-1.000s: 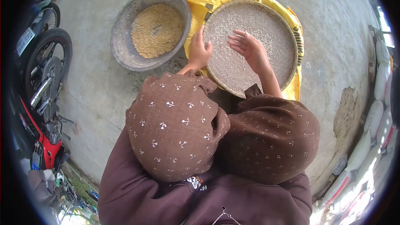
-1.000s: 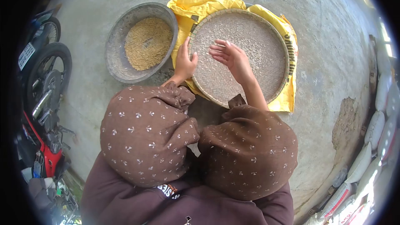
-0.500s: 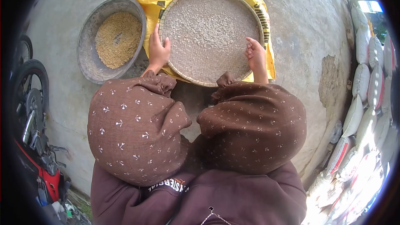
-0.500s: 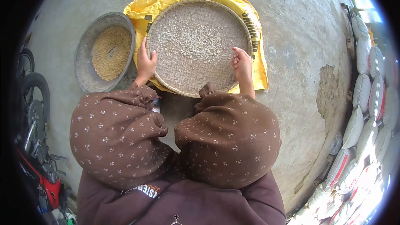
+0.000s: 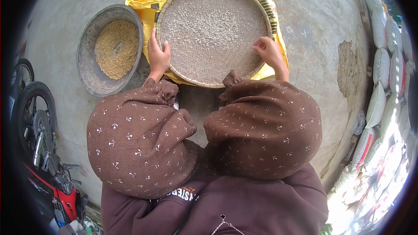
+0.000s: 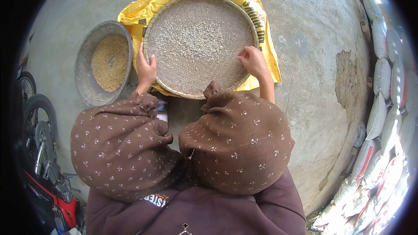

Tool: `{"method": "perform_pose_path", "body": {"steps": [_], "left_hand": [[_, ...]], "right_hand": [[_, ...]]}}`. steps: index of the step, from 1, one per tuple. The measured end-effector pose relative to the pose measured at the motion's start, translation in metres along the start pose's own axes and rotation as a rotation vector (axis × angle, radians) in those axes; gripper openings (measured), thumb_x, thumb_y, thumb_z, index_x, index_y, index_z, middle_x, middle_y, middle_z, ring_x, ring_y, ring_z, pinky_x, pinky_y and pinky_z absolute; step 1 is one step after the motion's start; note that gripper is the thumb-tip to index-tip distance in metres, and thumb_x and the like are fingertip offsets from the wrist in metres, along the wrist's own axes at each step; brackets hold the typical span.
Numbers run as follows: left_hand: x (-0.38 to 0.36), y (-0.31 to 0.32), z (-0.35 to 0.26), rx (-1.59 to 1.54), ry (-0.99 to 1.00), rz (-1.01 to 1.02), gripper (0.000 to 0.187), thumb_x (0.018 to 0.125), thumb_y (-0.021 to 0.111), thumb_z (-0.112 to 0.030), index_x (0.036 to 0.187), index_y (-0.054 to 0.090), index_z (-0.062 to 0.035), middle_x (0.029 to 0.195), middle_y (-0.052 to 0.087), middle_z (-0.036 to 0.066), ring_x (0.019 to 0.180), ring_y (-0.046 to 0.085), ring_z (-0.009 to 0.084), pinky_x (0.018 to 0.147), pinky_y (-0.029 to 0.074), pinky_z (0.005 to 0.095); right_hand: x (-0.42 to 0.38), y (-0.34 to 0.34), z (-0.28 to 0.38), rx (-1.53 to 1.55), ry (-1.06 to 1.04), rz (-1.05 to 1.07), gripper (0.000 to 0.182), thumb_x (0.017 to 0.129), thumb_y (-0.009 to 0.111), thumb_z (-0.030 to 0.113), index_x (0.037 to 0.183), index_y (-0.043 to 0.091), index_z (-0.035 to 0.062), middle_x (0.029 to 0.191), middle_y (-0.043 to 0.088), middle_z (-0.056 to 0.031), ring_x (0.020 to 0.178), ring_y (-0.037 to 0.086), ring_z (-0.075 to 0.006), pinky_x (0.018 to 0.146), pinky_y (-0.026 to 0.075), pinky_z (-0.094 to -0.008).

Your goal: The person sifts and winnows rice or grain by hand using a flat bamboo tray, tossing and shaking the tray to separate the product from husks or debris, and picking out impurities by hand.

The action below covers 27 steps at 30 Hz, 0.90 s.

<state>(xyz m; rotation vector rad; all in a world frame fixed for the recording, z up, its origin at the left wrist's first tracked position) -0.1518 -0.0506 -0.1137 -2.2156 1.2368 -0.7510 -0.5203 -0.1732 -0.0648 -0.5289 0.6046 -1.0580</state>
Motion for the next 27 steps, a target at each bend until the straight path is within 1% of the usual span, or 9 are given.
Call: {"method": "perform_pose_path", "body": {"steps": [1, 2, 8, 18, 21, 23, 24, 26, 27], "left_hand": [[0.0, 0.0, 0.0, -0.004, 0.001, 0.003, 0.064, 0.088, 0.056, -0.014, 0.145, 0.028, -0.003, 0.137, 0.044, 0.022, 0.126, 0.043, 0.0369, 0.107, 0.033, 0.0442], [0.001, 0.0, 0.0, -0.016, 0.005, 0.006, 0.064, 0.088, 0.056, -0.014, 0.145, 0.028, -0.003, 0.136, 0.044, 0.022, 0.126, 0.043, 0.0369, 0.107, 0.033, 0.0442], [0.001, -0.003, -0.003, 0.018, -0.012, 0.014, 0.064, 0.088, 0.056, -0.014, 0.145, 0.029, -0.003, 0.135, 0.045, 0.022, 0.124, 0.044, 0.0373, 0.106, 0.034, 0.0442], [0.001, -0.002, -0.001, 0.018, 0.015, -0.004, 0.065, 0.087, 0.057, -0.014, 0.145, 0.028, -0.0027, 0.126, 0.049, 0.021, 0.117, 0.048, 0.037, 0.102, 0.037, 0.0444], [0.001, -0.002, -0.002, 0.009, 0.021, -0.004, 0.065, 0.087, 0.056, -0.014, 0.145, 0.028, -0.0027, 0.125, 0.049, 0.021, 0.116, 0.048, 0.0373, 0.102, 0.037, 0.0444], [0.001, -0.003, -0.002, 0.013, 0.008, 0.002, 0.065, 0.087, 0.056, -0.014, 0.145, 0.028, -0.0027, 0.125, 0.049, 0.022, 0.117, 0.048, 0.0375, 0.102, 0.037, 0.0445], [0.001, -0.003, -0.002, 0.017, -0.003, 0.014, 0.065, 0.087, 0.056, -0.014, 0.145, 0.028, -0.0027, 0.126, 0.049, 0.022, 0.117, 0.047, 0.0377, 0.102, 0.037, 0.0445], [0.001, -0.003, 0.0, 0.014, -0.007, 0.016, 0.065, 0.087, 0.056, -0.014, 0.145, 0.028, -0.0027, 0.126, 0.049, 0.022, 0.118, 0.047, 0.0379, 0.103, 0.036, 0.0448], [0.0, -0.002, 0.0, 0.009, -0.006, 0.016, 0.065, 0.087, 0.056, -0.014, 0.145, 0.028, -0.0027, 0.127, 0.048, 0.022, 0.118, 0.047, 0.038, 0.103, 0.036, 0.045]], "right_hand": [[-0.005, -0.002, 0.004, -0.166, -0.07, 0.038, 0.017, 0.079, 0.073, 0.01, 0.09, 0.064, 0.0009, 0.081, 0.062, -0.009, 0.076, 0.06, -0.0213, 0.073, 0.05, -0.0329], [-0.007, 0.0, 0.003, -0.176, -0.032, 0.075, 0.02, 0.072, 0.077, 0.009, 0.084, 0.063, 0.001, 0.095, 0.059, -0.0117, 0.092, 0.059, -0.0286, 0.082, 0.049, -0.0365], [-0.018, 0.004, 0.006, -0.491, -0.182, -0.063, 0.024, 0.064, 0.081, 0.017, 0.076, 0.064, 0.004, 0.117, 0.051, -0.0103, 0.115, 0.046, -0.0308, 0.097, 0.04, -0.0388], [-0.015, -0.002, -0.006, -0.518, -0.193, -0.029, 0.026, 0.063, 0.082, 0.022, 0.077, 0.068, 0.0052, 0.119, 0.054, -0.0083, 0.116, 0.045, -0.0282, 0.098, 0.037, -0.0404], [-0.012, -0.005, -0.006, -0.49, -0.227, -0.038, 0.024, 0.066, 0.081, 0.02, 0.078, 0.068, 0.0041, 0.11, 0.058, -0.008, 0.113, 0.048, -0.0275, 0.094, 0.041, -0.0399], [-0.009, -0.005, -0.009, -0.14, -0.124, 0.032, 0.02, 0.076, 0.078, 0.018, 0.08, 0.066, 0.003, 0.099, 0.062, -0.0082, 0.101, 0.055, -0.0224, 0.087, 0.045, -0.0356], [-0.009, -0.005, -0.009, -0.139, -0.126, 0.035, 0.02, 0.076, 0.078, 0.018, 0.08, 0.066, 0.003, 0.099, 0.062, -0.0082, 0.101, 0.055, -0.0224, 0.087, 0.045, -0.0356], [-0.012, -0.002, -0.016, 0.759, 0.02, 0.123, 0.012, 0.087, 0.07, 0.013, 0.089, 0.062, 0.0039, 0.091, 0.063, -0.0071, 0.089, 0.059, -0.0168, 0.081, 0.047, -0.0301], [-0.012, 0.001, -0.017, 0.757, 0.024, 0.124, 0.012, 0.087, 0.07, 0.013, 0.089, 0.062, 0.0039, 0.091, 0.063, -0.0071, 0.089, 0.059, -0.0168, 0.081, 0.047, -0.0301]]}}
Point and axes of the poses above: each hand's wrist, its own x-axis towards the middle knuckle, its own y-axis out of the palm, z = x × y, the point moved 4 cm from there along x, towards the middle knuckle
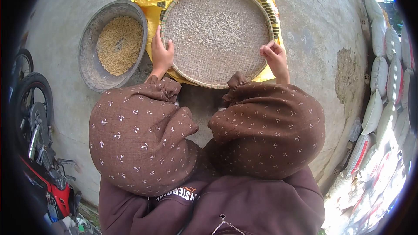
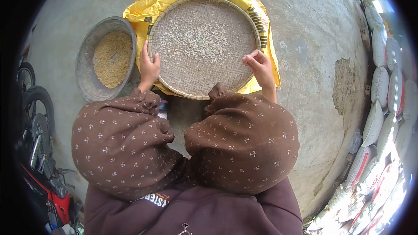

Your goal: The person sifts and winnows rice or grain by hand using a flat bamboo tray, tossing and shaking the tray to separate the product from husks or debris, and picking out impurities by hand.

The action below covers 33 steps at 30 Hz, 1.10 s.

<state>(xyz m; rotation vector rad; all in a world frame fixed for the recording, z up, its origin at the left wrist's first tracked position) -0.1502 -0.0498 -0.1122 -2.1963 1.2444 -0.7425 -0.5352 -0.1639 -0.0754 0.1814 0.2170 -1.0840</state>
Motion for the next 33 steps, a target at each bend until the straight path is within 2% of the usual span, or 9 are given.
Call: {"method": "perform_pose_path", "body": {"steps": [3, 10, 12, 14, 15, 20, 23, 26, 33], "left_hand": [[0.0, 0.0, -0.001, 0.003, 0.011, -0.012, 0.065, 0.088, 0.056, -0.015, 0.145, 0.028, -0.0025, 0.128, 0.048, 0.023, 0.12, 0.047, 0.0385, 0.104, 0.035, 0.0453], [0.0, 0.0, 0.0, 0.012, -0.001, 0.002, 0.065, 0.088, 0.056, -0.016, 0.145, 0.028, -0.0023, 0.13, 0.047, 0.023, 0.121, 0.046, 0.0385, 0.105, 0.034, 0.045], [0.0, 0.0, -0.001, 0.01, 0.008, -0.004, 0.065, 0.088, 0.056, -0.016, 0.145, 0.028, -0.0022, 0.131, 0.046, 0.023, 0.122, 0.045, 0.0384, 0.105, 0.034, 0.045], [0.0, -0.001, -0.002, 0.004, 0.003, 0.002, 0.064, 0.088, 0.056, -0.016, 0.145, 0.028, -0.002, 0.131, 0.046, 0.023, 0.122, 0.045, 0.0384, 0.105, 0.034, 0.0451], [0.0, 0.0, -0.002, -0.002, -0.003, 0.005, 0.064, 0.088, 0.056, -0.016, 0.145, 0.028, -0.0019, 0.131, 0.046, 0.023, 0.123, 0.045, 0.0384, 0.105, 0.034, 0.0452], [0.001, 0.0, -0.001, 0.012, 0.036, -0.021, 0.065, 0.088, 0.056, -0.016, 0.145, 0.028, -0.0016, 0.131, 0.046, 0.023, 0.122, 0.045, 0.0385, 0.105, 0.034, 0.0453], [0.0, 0.001, 0.0, 0.015, 0.025, -0.012, 0.065, 0.088, 0.056, -0.015, 0.145, 0.028, -0.0016, 0.131, 0.046, 0.023, 0.121, 0.045, 0.0384, 0.105, 0.034, 0.0453], [0.0, 0.0, -0.001, 0.004, 0.025, -0.011, 0.065, 0.088, 0.056, -0.015, 0.145, 0.027, -0.0016, 0.13, 0.047, 0.023, 0.121, 0.045, 0.0383, 0.105, 0.034, 0.0451], [0.0, 0.0, -0.002, 0.004, 0.008, -0.005, 0.065, 0.088, 0.056, -0.015, 0.145, 0.027, -0.0019, 0.129, 0.047, 0.022, 0.12, 0.046, 0.0377, 0.104, 0.035, 0.0452]], "right_hand": [[0.008, 0.02, -0.01, 0.84, -0.128, 0.043, 0.009, 0.093, 0.06, 0.005, 0.1, 0.056, 0.0057, 0.086, 0.059, -0.0047, 0.079, 0.053, -0.013, 0.075, 0.044, -0.0272], [0.024, 0.069, -0.004, 1.16, -0.038, 0.178, 0.019, 0.084, 0.053, 0.012, 0.099, 0.056, 0.0013, 0.074, 0.054, -0.0056, 0.07, 0.046, -0.0142, 0.068, 0.038, -0.0281], [0.027, 0.073, -0.001, 1.111, 0.028, 0.057, 0.022, 0.08, 0.049, 0.014, 0.095, 0.057, -0.0001, 0.065, 0.048, -0.0047, 0.064, 0.043, -0.0135, 0.061, 0.036, -0.026], [0.036, 0.079, -0.004, 1.041, 0.176, 0.199, 0.022, 0.085, 0.047, 0.018, 0.091, 0.057, -0.0008, 0.061, 0.043, -0.0023, 0.054, 0.037, -0.0103, 0.05, 0.031, -0.0236], [0.041, 0.08, -0.012, 0.948, 0.306, 0.103, 0.02, 0.087, 0.05, 0.018, 0.086, 0.058, 0.0005, 0.057, 0.036, 0.002, 0.045, 0.028, -0.0069, 0.041, 0.023, -0.0228], [0.048, 0.1, -0.022, 0.494, 0.496, -0.137, 0.015, 0.086, 0.058, 0.016, 0.079, 0.062, 0.0025, 0.051, 0.029, 0.0074, 0.041, 0.022, -0.0049, 0.039, 0.018, -0.0241], [0.058, 0.107, -0.017, 0.136, 0.342, -0.157, 0.019, 0.085, 0.061, 0.02, 0.08, 0.065, 0.0019, 0.053, 0.038, 0.0074, 0.042, 0.029, -0.0064, 0.04, 0.022, -0.0279], [0.064, 0.111, 0.012, -0.744, -0.121, -0.349, 0.02, 0.08, 0.069, 0.029, 0.086, 0.07, 0.0094, 0.058, 0.057, -0.0039, 0.053, 0.056, -0.0186, 0.054, 0.044, -0.0348], [0.077, 0.119, -0.002, -0.942, -0.245, -0.185, 0.023, 0.081, 0.074, 0.033, 0.091, 0.071, 0.0129, 0.061, 0.056, -0.0074, 0.057, 0.057, -0.0218, 0.059, 0.045, -0.0368]]}}
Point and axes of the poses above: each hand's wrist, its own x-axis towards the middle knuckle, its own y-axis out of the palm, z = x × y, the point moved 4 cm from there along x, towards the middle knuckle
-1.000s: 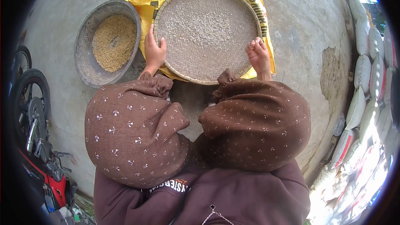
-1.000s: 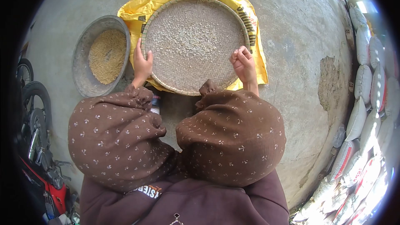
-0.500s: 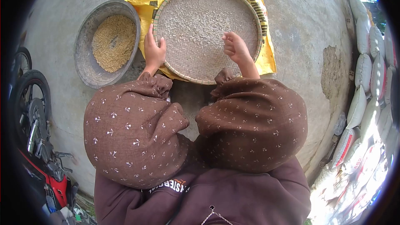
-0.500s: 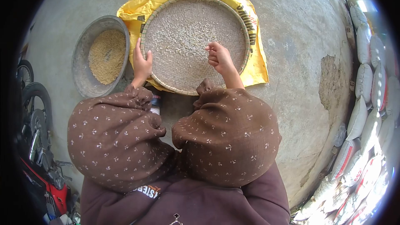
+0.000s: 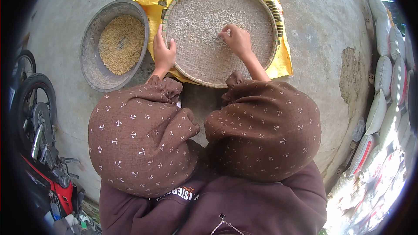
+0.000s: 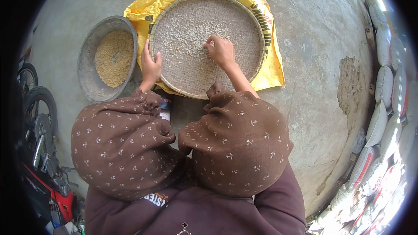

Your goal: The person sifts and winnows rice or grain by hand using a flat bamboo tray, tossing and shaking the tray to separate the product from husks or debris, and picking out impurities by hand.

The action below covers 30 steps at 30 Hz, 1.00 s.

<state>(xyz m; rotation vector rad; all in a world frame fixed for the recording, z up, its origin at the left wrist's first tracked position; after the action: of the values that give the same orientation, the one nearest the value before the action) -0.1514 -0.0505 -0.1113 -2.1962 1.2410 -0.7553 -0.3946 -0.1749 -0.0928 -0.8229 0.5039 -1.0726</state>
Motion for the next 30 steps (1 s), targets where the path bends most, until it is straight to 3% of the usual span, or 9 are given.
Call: {"method": "perform_pose_path", "body": {"steps": [7, 9, 10, 11, 13, 17, 23, 26, 30], "left_hand": [[0.0, 0.0, 0.001, 0.01, 0.015, -0.008, 0.065, 0.088, 0.056, -0.015, 0.145, 0.027, -0.0021, 0.129, 0.047, 0.022, 0.121, 0.045, 0.0375, 0.104, 0.034, 0.0451], [0.0, 0.0, 0.001, 0.01, 0.012, -0.006, 0.065, 0.088, 0.056, -0.015, 0.145, 0.027, -0.0023, 0.13, 0.047, 0.022, 0.121, 0.045, 0.0373, 0.105, 0.034, 0.0446], [0.0, 0.001, 0.001, 0.007, 0.011, -0.006, 0.065, 0.088, 0.056, -0.015, 0.145, 0.027, -0.0023, 0.13, 0.047, 0.022, 0.121, 0.045, 0.0373, 0.105, 0.034, 0.0446], [0.0, 0.001, 0.002, 0.006, 0.021, -0.015, 0.065, 0.088, 0.056, -0.015, 0.145, 0.028, -0.0024, 0.13, 0.047, 0.022, 0.121, 0.045, 0.0372, 0.105, 0.034, 0.0446], [-0.001, 0.001, 0.003, 0.003, 0.03, -0.023, 0.065, 0.088, 0.056, -0.015, 0.145, 0.028, -0.0025, 0.13, 0.047, 0.022, 0.121, 0.045, 0.0371, 0.105, 0.035, 0.0445], [-0.001, 0.0, 0.001, 0.0, 0.013, -0.015, 0.065, 0.087, 0.056, -0.014, 0.145, 0.028, -0.0026, 0.129, 0.047, 0.022, 0.12, 0.046, 0.0374, 0.104, 0.035, 0.0443], [-0.001, 0.0, 0.002, 0.004, 0.022, -0.015, 0.066, 0.087, 0.056, -0.015, 0.145, 0.028, -0.0029, 0.128, 0.048, 0.022, 0.119, 0.047, 0.0378, 0.104, 0.035, 0.0445], [-0.001, -0.001, 0.002, 0.001, 0.028, -0.019, 0.066, 0.087, 0.056, -0.015, 0.145, 0.028, -0.0027, 0.127, 0.048, 0.023, 0.118, 0.047, 0.0379, 0.103, 0.035, 0.0449], [0.0, 0.001, 0.005, 0.006, 0.011, -0.007, 0.067, 0.087, 0.056, -0.015, 0.145, 0.028, -0.0027, 0.127, 0.049, 0.023, 0.118, 0.047, 0.0379, 0.103, 0.035, 0.0451]], "right_hand": [[-0.002, -0.007, -0.007, 0.16, 0.157, 0.027, 0.023, 0.084, 0.073, 0.029, 0.09, 0.068, 0.0084, 0.062, 0.054, -0.0009, 0.054, 0.05, -0.0141, 0.053, 0.041, -0.0318], [-0.009, -0.005, -0.018, 1.039, 0.443, 0.224, 0.027, 0.082, 0.075, 0.025, 0.09, 0.063, 0.0023, 0.06, 0.052, 0.0008, 0.056, 0.047, -0.0104, 0.051, 0.036, -0.0257], [-0.013, -0.006, -0.015, 1.387, 0.439, 0.285, 0.021, 0.087, 0.066, 0.022, 0.083, 0.056, 0.0038, 0.061, 0.043, 0.0047, 0.054, 0.036, -0.0058, 0.047, 0.026, -0.0222], [-0.018, -0.009, -0.017, 1.384, 0.44, 0.284, 0.021, 0.087, 0.066, 0.022, 0.083, 0.056, 0.0038, 0.061, 0.043, 0.0047, 0.054, 0.036, -0.0058, 0.047, 0.026, -0.0222], [-0.027, -0.015, -0.005, 2.199, 0.364, 0.455, 0.016, 0.09, 0.054, 0.017, 0.081, 0.047, 0.0063, 0.066, 0.034, 0.0028, 0.056, 0.032, -0.0088, 0.048, 0.028, -0.0235], [-0.039, -0.005, -0.004, 2.417, 0.289, 0.57, 0.017, 0.084, 0.049, 0.02, 0.075, 0.04, 0.0084, 0.068, 0.033, 0.0003, 0.058, 0.032, -0.012, 0.049, 0.029, -0.0255], [-0.022, -0.011, -0.006, 1.978, 0.527, 0.483, 0.025, 0.091, 0.05, 0.023, 0.08, 0.06, 0.0035, 0.063, 0.042, 0.0028, 0.044, 0.03, -0.0062, 0.041, 0.024, -0.0237], [-0.006, -0.019, -0.011, 0.392, 0.154, 0.078, 0.023, 0.085, 0.066, 0.025, 0.093, 0.073, 0.0044, 0.063, 0.058, -0.0025, 0.053, 0.053, -0.0139, 0.051, 0.04, -0.0312], [-0.002, -0.02, 0.003, 0.069, 0.077, 0.16, 0.03, 0.082, 0.07, 0.032, 0.099, 0.073, 0.0067, 0.07, 0.065, -0.007, 0.065, 0.062, -0.0211, 0.064, 0.048, -0.0371]]}}
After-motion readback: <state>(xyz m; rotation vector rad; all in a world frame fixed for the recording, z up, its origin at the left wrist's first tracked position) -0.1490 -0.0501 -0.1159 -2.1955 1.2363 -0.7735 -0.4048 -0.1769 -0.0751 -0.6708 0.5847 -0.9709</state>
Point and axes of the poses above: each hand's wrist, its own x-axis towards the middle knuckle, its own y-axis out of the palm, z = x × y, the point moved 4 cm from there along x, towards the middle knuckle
